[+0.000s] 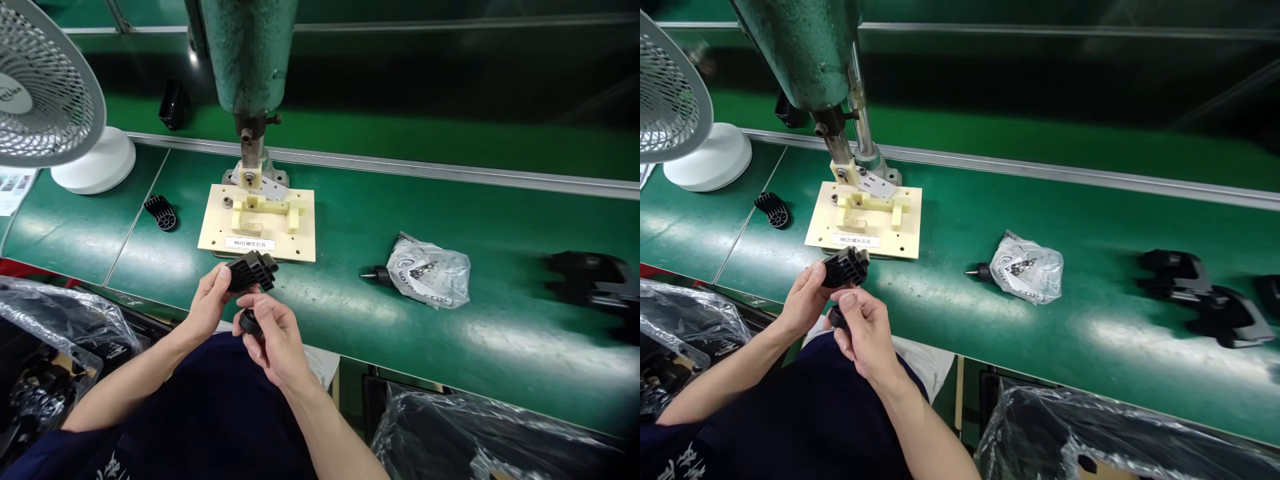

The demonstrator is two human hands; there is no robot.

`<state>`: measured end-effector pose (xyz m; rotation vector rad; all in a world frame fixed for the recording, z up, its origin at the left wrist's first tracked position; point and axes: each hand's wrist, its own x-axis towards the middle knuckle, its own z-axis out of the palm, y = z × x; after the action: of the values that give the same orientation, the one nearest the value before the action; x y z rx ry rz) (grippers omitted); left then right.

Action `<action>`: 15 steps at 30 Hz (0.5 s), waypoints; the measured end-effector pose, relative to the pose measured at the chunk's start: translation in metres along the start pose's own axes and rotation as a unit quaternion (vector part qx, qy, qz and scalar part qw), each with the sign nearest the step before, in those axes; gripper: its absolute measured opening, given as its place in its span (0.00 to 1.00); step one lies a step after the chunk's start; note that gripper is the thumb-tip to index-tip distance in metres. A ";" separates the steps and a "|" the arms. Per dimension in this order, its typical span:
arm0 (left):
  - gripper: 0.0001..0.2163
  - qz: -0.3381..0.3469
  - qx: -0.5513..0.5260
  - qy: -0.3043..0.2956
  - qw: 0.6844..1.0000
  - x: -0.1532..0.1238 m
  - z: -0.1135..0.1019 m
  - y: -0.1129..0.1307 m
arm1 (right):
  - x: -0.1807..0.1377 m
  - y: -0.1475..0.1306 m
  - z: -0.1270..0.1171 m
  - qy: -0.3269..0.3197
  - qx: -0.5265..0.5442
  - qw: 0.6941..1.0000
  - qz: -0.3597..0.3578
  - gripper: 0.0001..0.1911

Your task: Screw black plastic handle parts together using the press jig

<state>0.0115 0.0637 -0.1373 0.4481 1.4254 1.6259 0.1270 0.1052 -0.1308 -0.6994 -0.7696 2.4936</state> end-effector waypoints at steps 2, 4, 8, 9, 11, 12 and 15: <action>0.19 0.012 0.008 0.006 1.000 0.000 -0.001 -0.003 | 0.000 0.002 0.001 0.038 0.037 0.999 0.000 0.19; 0.20 0.012 0.008 0.024 1.000 0.001 -0.001 -0.005 | -0.004 0.002 0.001 0.060 0.072 0.996 0.002 0.18; 0.21 0.003 -0.007 0.059 0.998 0.002 0.004 -0.005 | -0.015 0.003 -0.004 0.055 0.070 0.996 0.016 0.17; 0.21 0.002 -0.010 0.060 0.998 0.002 0.005 -0.005 | -0.016 0.004 -0.007 0.058 0.052 0.997 0.004 0.18; 0.20 0.005 -0.017 0.054 0.998 0.002 0.007 -0.005 | -0.016 0.008 -0.012 0.075 0.002 0.997 -0.035 0.20; 0.20 0.008 -0.019 0.050 0.999 0.002 0.009 -0.005 | -0.016 0.011 -0.015 0.084 -0.023 0.995 -0.053 0.19; 0.20 0.016 -0.013 0.036 0.999 0.001 0.011 -0.007 | -0.013 0.015 -0.019 0.089 -0.068 0.992 -0.065 0.17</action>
<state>0.0220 0.0712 -0.1410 0.4026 1.4550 1.6996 0.1446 0.0940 -0.1496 -0.8768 -0.8938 2.2420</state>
